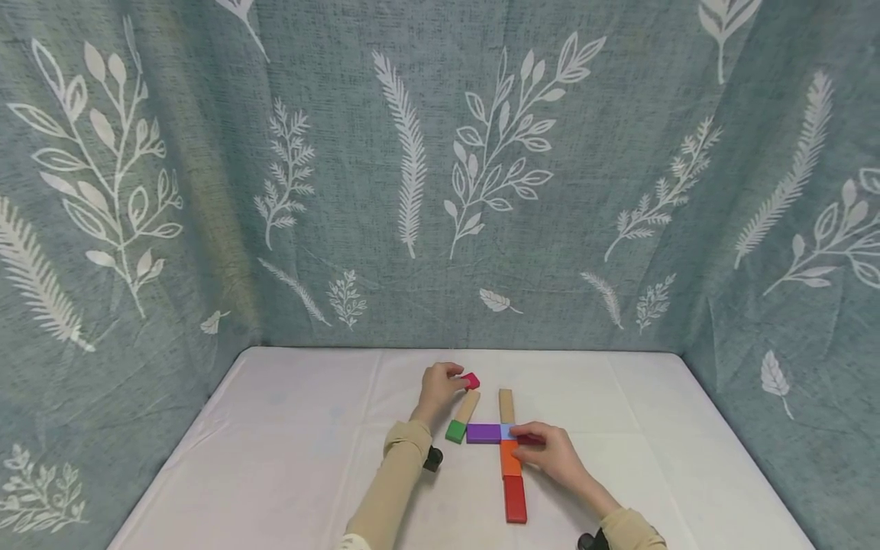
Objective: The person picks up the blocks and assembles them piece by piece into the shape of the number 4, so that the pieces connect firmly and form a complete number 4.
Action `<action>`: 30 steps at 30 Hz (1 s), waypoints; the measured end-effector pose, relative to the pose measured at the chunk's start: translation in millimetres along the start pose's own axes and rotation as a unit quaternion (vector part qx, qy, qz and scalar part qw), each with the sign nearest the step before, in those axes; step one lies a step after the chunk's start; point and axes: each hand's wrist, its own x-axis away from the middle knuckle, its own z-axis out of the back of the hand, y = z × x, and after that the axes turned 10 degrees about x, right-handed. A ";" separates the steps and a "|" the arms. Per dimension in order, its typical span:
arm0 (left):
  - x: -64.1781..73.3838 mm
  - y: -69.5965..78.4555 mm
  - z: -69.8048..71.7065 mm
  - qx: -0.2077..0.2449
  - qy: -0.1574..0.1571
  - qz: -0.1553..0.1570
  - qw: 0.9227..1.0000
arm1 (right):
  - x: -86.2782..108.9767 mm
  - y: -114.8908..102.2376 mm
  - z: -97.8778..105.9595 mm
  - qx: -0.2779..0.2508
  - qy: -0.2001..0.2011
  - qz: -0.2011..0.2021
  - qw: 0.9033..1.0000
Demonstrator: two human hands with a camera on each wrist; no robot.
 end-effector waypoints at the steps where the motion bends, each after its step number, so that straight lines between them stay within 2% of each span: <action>1: 0.1 0.2 -1.1 -0.004 0.005 0.000 1.000 | -0.1 -0.1 0.1 -0.002 0.001 0.001 1.000; 5: -0.3 -0.5 -4.7 -0.023 0.019 0.001 1.000 | -1.4 1.3 -0.4 0.001 0.005 0.009 1.000; 11: -1.5 -6.2 -9.5 -0.035 0.020 0.000 0.999 | -1.8 1.1 -0.8 0.002 0.005 0.009 1.000; 21: 1.9 -4.9 -14.2 -0.037 0.028 0.039 0.998 | -0.4 -1.3 -2.8 -0.001 0.007 0.008 1.000; 30: -0.4 -6.8 -12.3 -0.055 0.053 0.010 0.997 | -0.9 -2.3 -0.1 -0.001 0.008 0.005 1.000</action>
